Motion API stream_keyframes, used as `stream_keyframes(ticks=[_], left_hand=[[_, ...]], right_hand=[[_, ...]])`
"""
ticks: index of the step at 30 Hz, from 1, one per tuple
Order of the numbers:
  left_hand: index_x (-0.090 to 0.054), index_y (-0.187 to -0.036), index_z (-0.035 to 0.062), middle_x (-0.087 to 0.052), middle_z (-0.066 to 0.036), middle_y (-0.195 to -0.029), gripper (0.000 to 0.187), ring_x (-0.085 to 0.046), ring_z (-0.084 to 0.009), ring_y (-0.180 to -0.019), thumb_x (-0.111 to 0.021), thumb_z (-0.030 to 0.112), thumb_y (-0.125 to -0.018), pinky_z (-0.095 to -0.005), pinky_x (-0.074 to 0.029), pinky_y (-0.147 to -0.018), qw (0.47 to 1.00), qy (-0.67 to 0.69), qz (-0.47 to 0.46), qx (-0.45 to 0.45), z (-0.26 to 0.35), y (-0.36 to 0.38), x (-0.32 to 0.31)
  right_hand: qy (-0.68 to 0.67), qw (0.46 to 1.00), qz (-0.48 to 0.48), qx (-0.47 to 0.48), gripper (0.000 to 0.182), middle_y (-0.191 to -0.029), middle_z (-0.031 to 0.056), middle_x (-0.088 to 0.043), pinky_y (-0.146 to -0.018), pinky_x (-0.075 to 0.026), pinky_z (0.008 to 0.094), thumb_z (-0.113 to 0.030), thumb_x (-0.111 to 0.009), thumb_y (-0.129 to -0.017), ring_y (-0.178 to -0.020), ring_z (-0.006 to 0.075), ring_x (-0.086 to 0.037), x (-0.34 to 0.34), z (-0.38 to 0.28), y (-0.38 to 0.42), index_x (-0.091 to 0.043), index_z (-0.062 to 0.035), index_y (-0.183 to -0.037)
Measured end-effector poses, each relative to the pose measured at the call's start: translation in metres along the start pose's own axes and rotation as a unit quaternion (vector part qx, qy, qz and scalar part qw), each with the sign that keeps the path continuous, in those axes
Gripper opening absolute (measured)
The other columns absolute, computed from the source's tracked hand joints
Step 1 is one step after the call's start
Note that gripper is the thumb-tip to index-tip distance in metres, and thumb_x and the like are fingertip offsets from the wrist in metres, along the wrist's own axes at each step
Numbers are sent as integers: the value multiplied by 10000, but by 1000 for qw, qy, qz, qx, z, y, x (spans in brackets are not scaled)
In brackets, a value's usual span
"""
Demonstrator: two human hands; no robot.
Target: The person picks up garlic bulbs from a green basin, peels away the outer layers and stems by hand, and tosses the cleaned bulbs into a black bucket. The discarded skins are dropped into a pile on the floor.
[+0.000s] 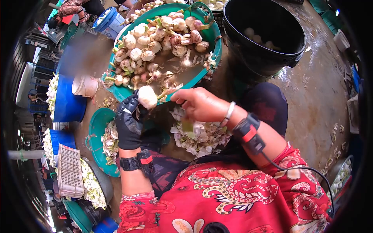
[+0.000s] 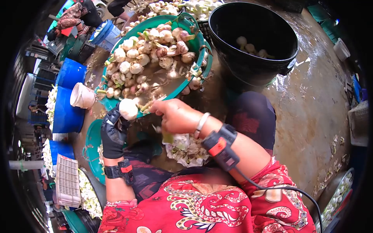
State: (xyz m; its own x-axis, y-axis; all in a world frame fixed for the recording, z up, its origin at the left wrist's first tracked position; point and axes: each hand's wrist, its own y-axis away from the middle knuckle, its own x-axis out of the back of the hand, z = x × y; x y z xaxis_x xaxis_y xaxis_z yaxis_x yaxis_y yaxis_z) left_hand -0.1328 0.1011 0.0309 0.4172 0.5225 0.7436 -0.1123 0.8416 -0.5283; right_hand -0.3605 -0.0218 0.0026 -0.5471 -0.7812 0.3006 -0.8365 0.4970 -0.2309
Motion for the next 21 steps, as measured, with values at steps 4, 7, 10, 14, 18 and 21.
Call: stream_keyframes(ticks=[4, 7, 10, 14, 18, 21], left_hand=[[-617, -1072, -15, -667, -84, -967, 219, -576, -88, -697, -592, 102, -888, -225, -472, -602, 815, 420, 4, 398, 50, -20, -4], [-654, -1010, -3, -678, -62, -997, 181, -602, -81, -811, -672, 71, -847, -230, -489, -713, 849, 394, -54, 348, 54, -23, -4], [-659, -992, -5, -680, -65, -1004, 177, -609, -103, -847, -686, 78, -838, -245, -493, -746, 881, 349, -62, 312, 57, -29, -5], [-663, -982, -10, -682, -74, -1002, 180, -611, -116, -877, -694, 77, -828, -259, -493, -775, 899, 300, -100, 302, 66, -36, 0], [-666, -985, -12, -678, -61, -944, 191, -592, -94, -788, -688, 97, -830, -246, -481, -699, 918, 250, -148, 269, 73, -43, 1], [-672, -985, -1, -662, -33, -900, 181, -568, -67, -723, -669, 118, -849, -224, -467, -630, 937, 196, -182, 227, 74, -44, 2]], right_hand=[[-103, 986, 134, 9, 336, -938, 64, -624, -782, -507, 286, 15, -664, -736, -882, 135, -600, -2, -17, -14, -618, -45, -1064], [-176, 976, 127, -12, 279, -927, 28, -615, -760, -500, 275, -17, -690, -740, -832, 95, -586, -2, -15, -15, -645, -79, -1009], [-173, 980, 94, -24, 247, -901, 9, -601, -719, -489, 269, -20, -694, -743, -794, 81, -575, 6, -17, -16, -654, -98, -974], [-60, 994, 82, 48, 221, -795, 18, -570, -659, -471, 275, -10, -699, -720, -738, 129, -582, 12, -14, -14, -656, -100, -917], [-26, 992, 99, 73, 195, -751, 48, -561, -646, -476, 299, -2, -699, -694, -721, 187, -594, 12, -9, -16, -638, -85, -859], [3, 995, 63, 78, 175, -748, 94, -573, -644, -483, 330, 3, -677, -677, -719, 246, -605, 9, -8, -18, -607, -54, -827]])
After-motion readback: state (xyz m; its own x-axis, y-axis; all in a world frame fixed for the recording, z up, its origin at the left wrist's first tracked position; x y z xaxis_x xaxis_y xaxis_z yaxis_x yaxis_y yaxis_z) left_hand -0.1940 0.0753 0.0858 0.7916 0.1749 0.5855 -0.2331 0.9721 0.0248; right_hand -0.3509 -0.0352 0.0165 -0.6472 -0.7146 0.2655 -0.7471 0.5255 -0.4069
